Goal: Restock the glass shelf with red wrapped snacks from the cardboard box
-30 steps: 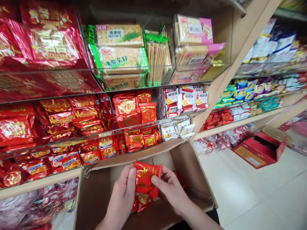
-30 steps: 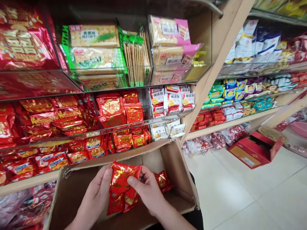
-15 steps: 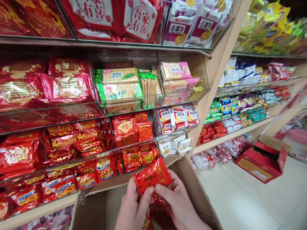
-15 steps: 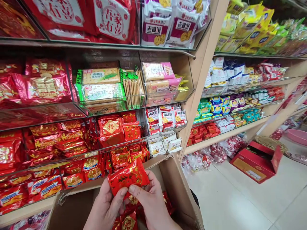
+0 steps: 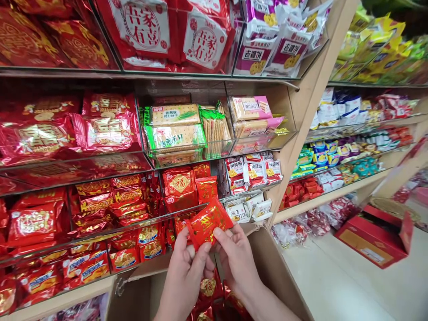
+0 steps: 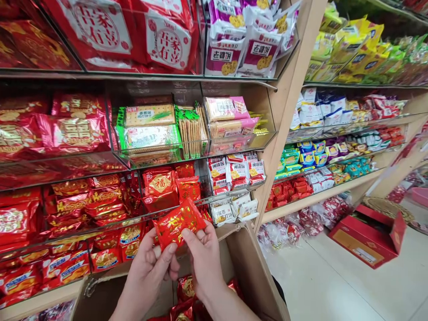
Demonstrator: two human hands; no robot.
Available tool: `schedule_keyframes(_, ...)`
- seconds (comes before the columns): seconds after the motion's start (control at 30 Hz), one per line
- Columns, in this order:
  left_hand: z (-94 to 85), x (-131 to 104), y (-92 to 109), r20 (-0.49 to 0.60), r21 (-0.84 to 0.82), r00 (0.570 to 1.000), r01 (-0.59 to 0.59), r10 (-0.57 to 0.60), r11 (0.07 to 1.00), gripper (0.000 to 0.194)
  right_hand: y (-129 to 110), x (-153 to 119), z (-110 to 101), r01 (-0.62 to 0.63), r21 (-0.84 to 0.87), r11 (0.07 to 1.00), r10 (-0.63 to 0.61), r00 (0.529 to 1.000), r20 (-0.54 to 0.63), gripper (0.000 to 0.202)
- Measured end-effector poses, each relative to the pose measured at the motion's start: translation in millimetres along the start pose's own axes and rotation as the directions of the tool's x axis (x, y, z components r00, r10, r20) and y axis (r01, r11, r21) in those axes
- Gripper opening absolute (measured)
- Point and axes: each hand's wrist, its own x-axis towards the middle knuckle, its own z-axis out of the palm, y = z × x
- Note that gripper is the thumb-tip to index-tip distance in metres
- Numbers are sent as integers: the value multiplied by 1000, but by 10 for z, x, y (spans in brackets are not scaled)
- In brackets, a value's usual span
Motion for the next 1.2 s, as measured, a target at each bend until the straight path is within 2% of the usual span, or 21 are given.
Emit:
schedule_keyframes(0.13,-125,33,-95,65,80,998,1,-6,997,66,-53,66,6,21,-54,998,-22,999,-27,35)
schedule_keyframes(0.17,-179,62,-120,82,161,996,-57,44,985,63,-97,141,-13,68,-104,992,-75,995,-61,35)
schedule_keyframes(0.2,-230,104,-136,105,299,983,-173,148,938,57,-152,247,-39,148,-172,974,-166,981,-100,35)
schedule_keyframes(0.23,-271,162,-140,153,465,946,-323,284,824,49,-215,381,-68,252,-259,932,-291,949,-125,36)
schedule_keyframes(0.27,-295,237,-131,223,612,880,-461,419,642,41,-280,536,-96,363,-359,860,-427,897,-116,37)
schedule_keyframes(0.3,-297,327,-109,349,731,775,-577,527,365,36,-340,704,-120,466,-456,758,-548,834,-58,38)
schedule_keyframes(0.33,-276,430,-77,435,752,711,-625,552,212,32,-389,873,-138,549,-540,638,-632,774,40,37)
schedule_keyframes(0.4,-182,660,-6,492,763,678,-638,546,105,36,-441,1185,-148,661,-645,383,-694,667,271,30)
schedule_keyframes(0.47,-65,889,44,511,785,665,-619,544,20,42,-431,1423,-130,715,-683,150,-677,578,456,24)
schedule_keyframes(0.53,16,1081,51,505,813,669,-581,546,-40,48,-382,1582,-100,735,-678,-22,-629,517,581,25)
schedule_keyframes(0.57,33,1154,39,498,826,673,-560,546,-64,50,-353,1638,-85,739,-670,-71,-598,506,621,26)
schedule_keyframes(0.6,35,1210,19,493,837,677,-541,546,-84,51,-326,1684,-69,736,-671,-89,-565,517,643,28)
schedule_keyframes(0.63,26,1248,-4,491,844,680,-526,545,-103,51,-301,1724,-53,723,-687,-73,-533,553,640,30)
schedule_keyframes(0.73,-31,1292,-62,506,846,678,-509,533,-156,51,-249,1835,4,623,-779,67,-456,714,532,38)
schedule_keyframes(0.8,-58,1294,-81,517,844,675,-505,526,-181,50,-226,1909,49,550,-826,120,-428,780,457,36)
schedule_keyframes(0.97,-57,1304,-100,521,847,679,-487,517,-212,50,-185,2016,112,456,-879,141,-387,842,375,23)
schedule_keyframes(1.2,30,1317,-34,485,870,701,-448,522,-206,50,-205,1984,71,436,-883,172,-319,873,369,29)
